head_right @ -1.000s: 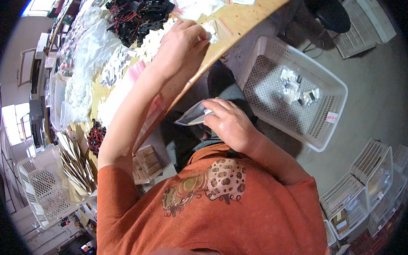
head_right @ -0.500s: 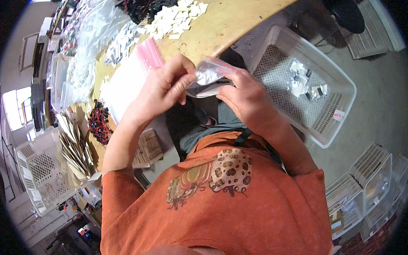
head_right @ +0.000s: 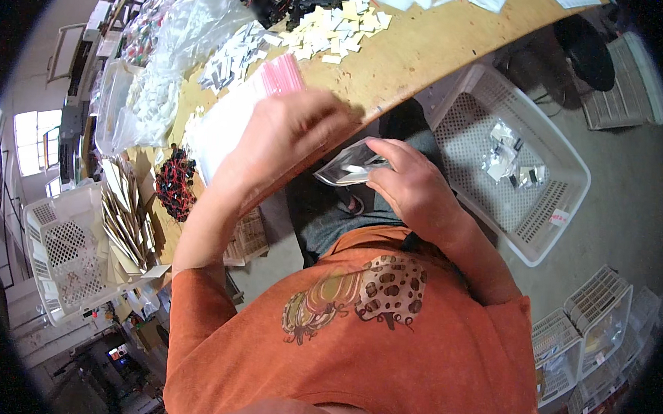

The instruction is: The person repeatedly picks small black electronic components with red wires from a table, places them into small clear plastic bags, and sets the filled bags into a white basket. The person also handles small white paper labels and stacks of plastic bags during the process.

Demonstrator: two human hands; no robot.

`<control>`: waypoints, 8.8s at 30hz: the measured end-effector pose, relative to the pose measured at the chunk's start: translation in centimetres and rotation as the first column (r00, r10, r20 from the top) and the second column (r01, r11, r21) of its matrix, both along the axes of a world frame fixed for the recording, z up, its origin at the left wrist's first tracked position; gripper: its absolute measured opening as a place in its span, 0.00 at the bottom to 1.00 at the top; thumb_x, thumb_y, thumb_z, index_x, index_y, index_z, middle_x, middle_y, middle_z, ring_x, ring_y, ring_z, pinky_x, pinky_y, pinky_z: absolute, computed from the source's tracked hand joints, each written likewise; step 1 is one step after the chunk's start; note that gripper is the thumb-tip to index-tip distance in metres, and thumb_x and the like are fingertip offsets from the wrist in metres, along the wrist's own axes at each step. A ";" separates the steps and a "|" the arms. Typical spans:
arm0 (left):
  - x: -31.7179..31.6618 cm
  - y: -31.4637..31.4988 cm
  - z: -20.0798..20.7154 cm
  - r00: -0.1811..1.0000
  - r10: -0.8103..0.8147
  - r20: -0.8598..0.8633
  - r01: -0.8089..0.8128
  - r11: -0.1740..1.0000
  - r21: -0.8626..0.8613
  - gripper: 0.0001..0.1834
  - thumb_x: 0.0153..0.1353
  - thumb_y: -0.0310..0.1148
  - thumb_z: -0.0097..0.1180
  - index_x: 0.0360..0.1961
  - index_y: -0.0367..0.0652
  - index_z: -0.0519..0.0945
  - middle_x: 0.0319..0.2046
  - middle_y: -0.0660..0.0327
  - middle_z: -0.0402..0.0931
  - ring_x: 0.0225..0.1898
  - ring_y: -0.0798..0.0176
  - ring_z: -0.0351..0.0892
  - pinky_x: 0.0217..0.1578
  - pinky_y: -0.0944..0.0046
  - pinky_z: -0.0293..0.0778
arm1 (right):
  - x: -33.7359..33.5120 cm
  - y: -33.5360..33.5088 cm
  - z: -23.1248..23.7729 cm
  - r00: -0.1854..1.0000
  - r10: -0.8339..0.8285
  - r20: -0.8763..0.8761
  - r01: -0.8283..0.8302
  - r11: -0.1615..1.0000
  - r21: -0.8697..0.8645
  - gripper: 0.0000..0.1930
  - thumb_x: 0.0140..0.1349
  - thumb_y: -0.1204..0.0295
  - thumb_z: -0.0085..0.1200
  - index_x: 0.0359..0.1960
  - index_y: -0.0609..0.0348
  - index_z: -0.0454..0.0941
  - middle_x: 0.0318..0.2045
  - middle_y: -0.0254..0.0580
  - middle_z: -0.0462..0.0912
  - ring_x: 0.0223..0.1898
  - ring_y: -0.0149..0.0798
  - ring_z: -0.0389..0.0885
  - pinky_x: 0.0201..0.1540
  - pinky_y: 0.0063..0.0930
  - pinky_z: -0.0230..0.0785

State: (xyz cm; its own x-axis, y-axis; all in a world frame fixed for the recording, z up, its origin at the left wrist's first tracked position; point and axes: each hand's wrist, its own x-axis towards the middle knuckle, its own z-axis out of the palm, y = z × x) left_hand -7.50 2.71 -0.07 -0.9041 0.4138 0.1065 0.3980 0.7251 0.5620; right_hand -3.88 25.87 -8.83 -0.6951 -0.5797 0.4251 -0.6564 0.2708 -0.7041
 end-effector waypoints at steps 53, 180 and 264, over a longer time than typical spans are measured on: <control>8.8 -7.0 0.8 0.980 -0.008 0.200 0.006 1.000 0.008 0.10 0.68 0.34 0.58 0.47 0.44 0.84 0.39 0.53 0.84 0.39 0.48 0.86 0.41 0.55 0.82 | 2.9 -5.2 1.4 0.966 0.260 -0.010 -0.257 0.959 0.117 0.05 0.54 0.80 0.59 0.32 0.68 0.81 0.54 0.62 0.80 0.56 0.58 0.81 0.60 0.43 0.76; 19.4 -1.9 -9.7 0.750 0.455 0.480 -0.514 -0.056 0.856 0.18 0.80 0.41 0.48 0.41 0.35 0.80 0.39 0.57 0.85 0.37 0.69 0.83 0.40 0.69 0.78 | 3.4 -6.2 1.8 0.426 0.258 0.867 0.054 0.949 -0.310 0.06 0.70 0.77 0.60 0.46 0.63 0.81 0.37 0.37 0.87 0.42 0.29 0.85 0.50 0.22 0.77; 19.5 -1.7 -11.3 0.848 0.471 0.244 -0.528 0.704 0.476 0.09 0.58 0.26 0.69 0.39 0.40 0.84 0.32 0.59 0.78 0.31 0.65 0.79 0.32 0.66 0.75 | 4.9 -6.9 -5.6 0.129 0.163 0.978 -0.173 0.975 -0.140 0.11 0.70 0.66 0.62 0.35 0.61 0.83 0.24 0.34 0.82 0.20 0.24 0.77 0.23 0.18 0.68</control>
